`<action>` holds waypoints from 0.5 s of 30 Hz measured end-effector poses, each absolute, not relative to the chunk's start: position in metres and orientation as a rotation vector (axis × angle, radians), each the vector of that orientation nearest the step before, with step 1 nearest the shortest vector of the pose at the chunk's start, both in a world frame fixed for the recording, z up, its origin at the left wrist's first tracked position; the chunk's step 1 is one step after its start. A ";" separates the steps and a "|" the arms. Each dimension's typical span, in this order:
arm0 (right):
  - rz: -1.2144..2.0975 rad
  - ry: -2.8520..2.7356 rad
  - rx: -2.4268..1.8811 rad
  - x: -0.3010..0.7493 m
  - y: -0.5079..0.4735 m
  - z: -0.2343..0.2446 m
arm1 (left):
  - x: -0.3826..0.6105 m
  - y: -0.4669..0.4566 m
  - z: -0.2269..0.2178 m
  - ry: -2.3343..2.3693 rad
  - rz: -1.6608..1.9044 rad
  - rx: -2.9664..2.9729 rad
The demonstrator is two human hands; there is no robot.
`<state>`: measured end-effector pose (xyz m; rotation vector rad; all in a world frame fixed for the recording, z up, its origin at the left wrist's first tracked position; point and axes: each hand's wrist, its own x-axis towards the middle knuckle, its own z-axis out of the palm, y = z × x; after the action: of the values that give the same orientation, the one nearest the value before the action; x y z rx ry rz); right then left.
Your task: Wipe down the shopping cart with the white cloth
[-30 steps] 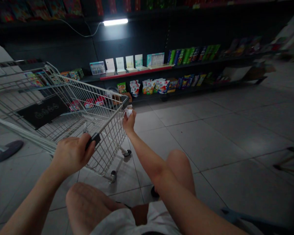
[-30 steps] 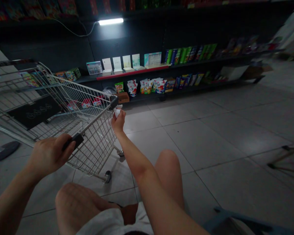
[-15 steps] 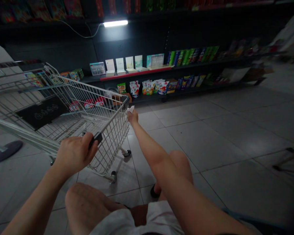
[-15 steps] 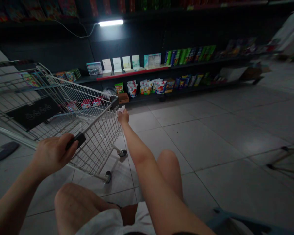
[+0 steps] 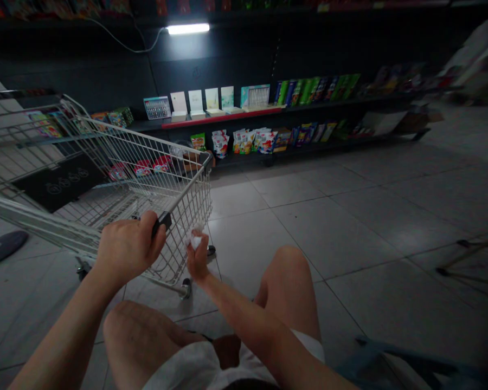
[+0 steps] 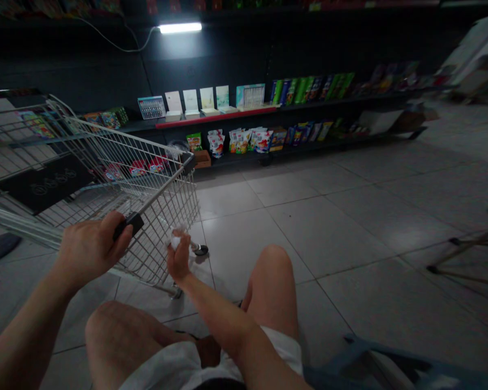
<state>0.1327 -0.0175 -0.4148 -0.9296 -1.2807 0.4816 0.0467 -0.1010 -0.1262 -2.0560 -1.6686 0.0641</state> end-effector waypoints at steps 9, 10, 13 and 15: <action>0.689 -1.404 -1.047 0.208 0.045 -0.399 | 0.036 -0.105 -0.131 -1.596 -0.001 -2.102; 0.677 -1.325 -1.105 0.218 0.070 -0.388 | 0.036 -0.105 -0.131 -1.592 -0.006 -2.103; 0.682 -1.213 -1.169 0.231 0.134 -0.357 | 0.039 -0.104 -0.130 -1.597 -0.017 -2.112; 0.701 -1.178 -1.185 0.226 0.156 -0.346 | 0.041 -0.104 -0.130 -1.604 -0.024 -2.112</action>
<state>0.2263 0.1565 -0.3464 -1.1851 -1.1781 0.7007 0.0412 -0.1036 -0.1299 -2.1119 -1.6038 -0.0240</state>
